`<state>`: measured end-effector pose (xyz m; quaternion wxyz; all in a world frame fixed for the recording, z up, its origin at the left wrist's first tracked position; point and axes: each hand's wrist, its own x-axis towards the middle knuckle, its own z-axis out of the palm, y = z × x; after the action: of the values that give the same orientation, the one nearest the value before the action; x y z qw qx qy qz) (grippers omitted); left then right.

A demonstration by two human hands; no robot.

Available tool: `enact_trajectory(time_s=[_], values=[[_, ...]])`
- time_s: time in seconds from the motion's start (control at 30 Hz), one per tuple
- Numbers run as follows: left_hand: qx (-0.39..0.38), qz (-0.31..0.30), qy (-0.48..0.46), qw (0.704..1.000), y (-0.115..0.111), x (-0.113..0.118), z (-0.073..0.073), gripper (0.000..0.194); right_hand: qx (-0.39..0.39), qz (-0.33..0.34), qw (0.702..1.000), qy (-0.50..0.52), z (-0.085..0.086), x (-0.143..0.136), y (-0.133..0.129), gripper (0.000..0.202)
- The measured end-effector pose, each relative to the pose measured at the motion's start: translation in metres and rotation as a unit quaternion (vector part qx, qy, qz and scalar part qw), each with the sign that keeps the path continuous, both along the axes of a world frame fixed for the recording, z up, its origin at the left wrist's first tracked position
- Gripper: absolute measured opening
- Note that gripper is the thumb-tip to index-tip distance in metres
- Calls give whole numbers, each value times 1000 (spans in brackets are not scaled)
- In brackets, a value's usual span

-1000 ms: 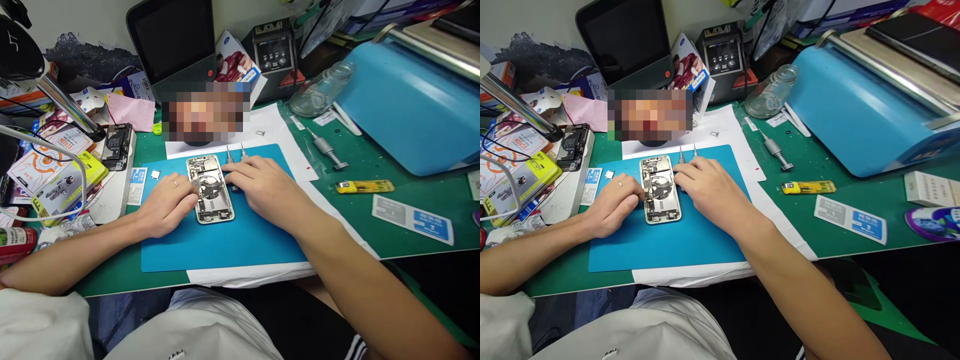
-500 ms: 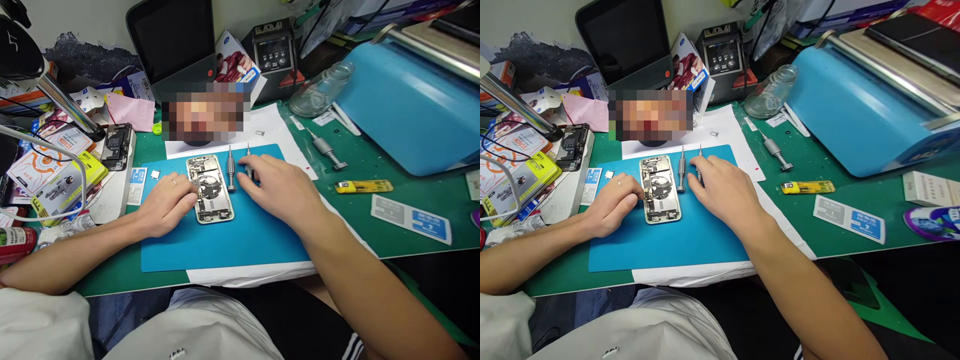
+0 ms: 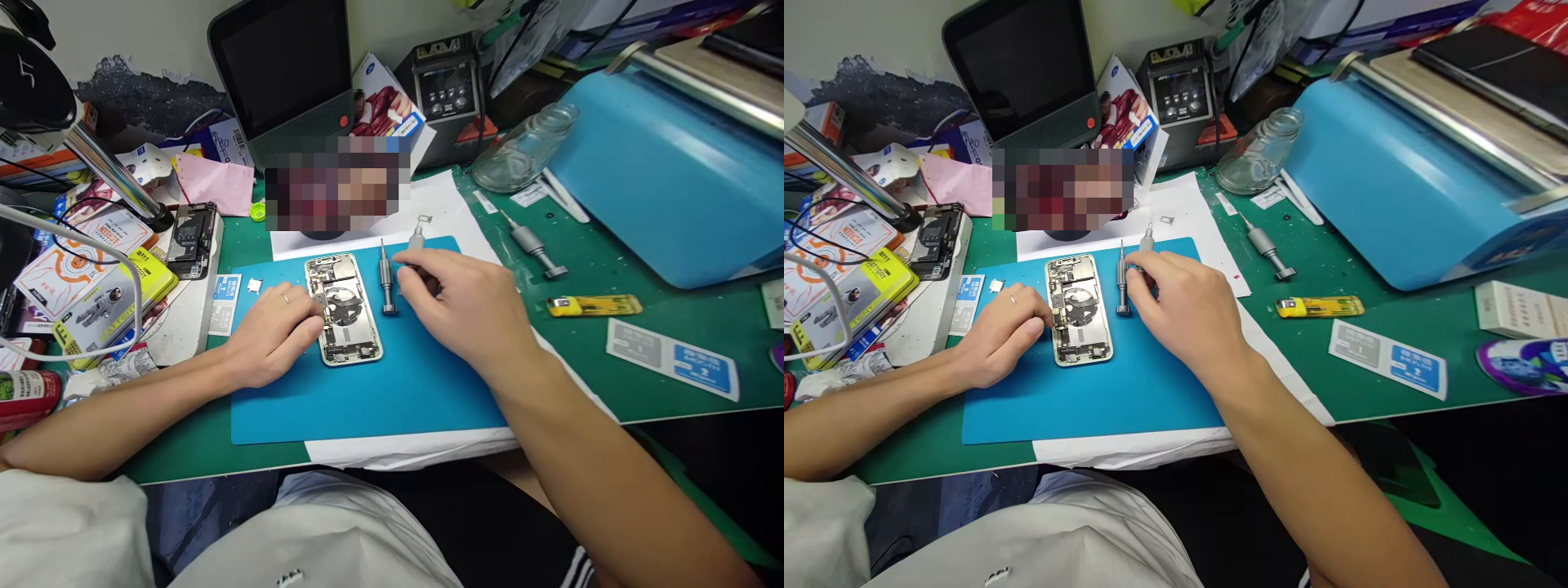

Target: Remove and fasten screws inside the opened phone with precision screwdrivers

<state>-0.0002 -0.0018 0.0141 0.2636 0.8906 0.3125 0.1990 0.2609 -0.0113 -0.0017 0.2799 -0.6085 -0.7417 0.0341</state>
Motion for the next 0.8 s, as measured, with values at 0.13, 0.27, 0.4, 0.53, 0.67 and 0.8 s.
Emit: enact_trajectory(time_s=[0.13,0.27,0.4,0.53,0.67,0.8], values=[[5,-1,-2,1000,1,0,0,35,17,-14,1000,-1,-2,1,1,32],[6,-1,-1,1000,1,0,-1,35,8,-4,1000,-13,-8,4,3,36],[5,0,1,1000,0,0,-1,35,14,19,1000,-10,-10,6,3,30],[5,0,2,1000,0,0,-1,32,70,16,997,-3,-7,6,2,24],[5,4,6,1000,0,0,-1,30,124,35,992,11,-5,5,2,23],[3,7,11,1000,0,1,0,27,145,37,989,6,-3,4,3,12]])
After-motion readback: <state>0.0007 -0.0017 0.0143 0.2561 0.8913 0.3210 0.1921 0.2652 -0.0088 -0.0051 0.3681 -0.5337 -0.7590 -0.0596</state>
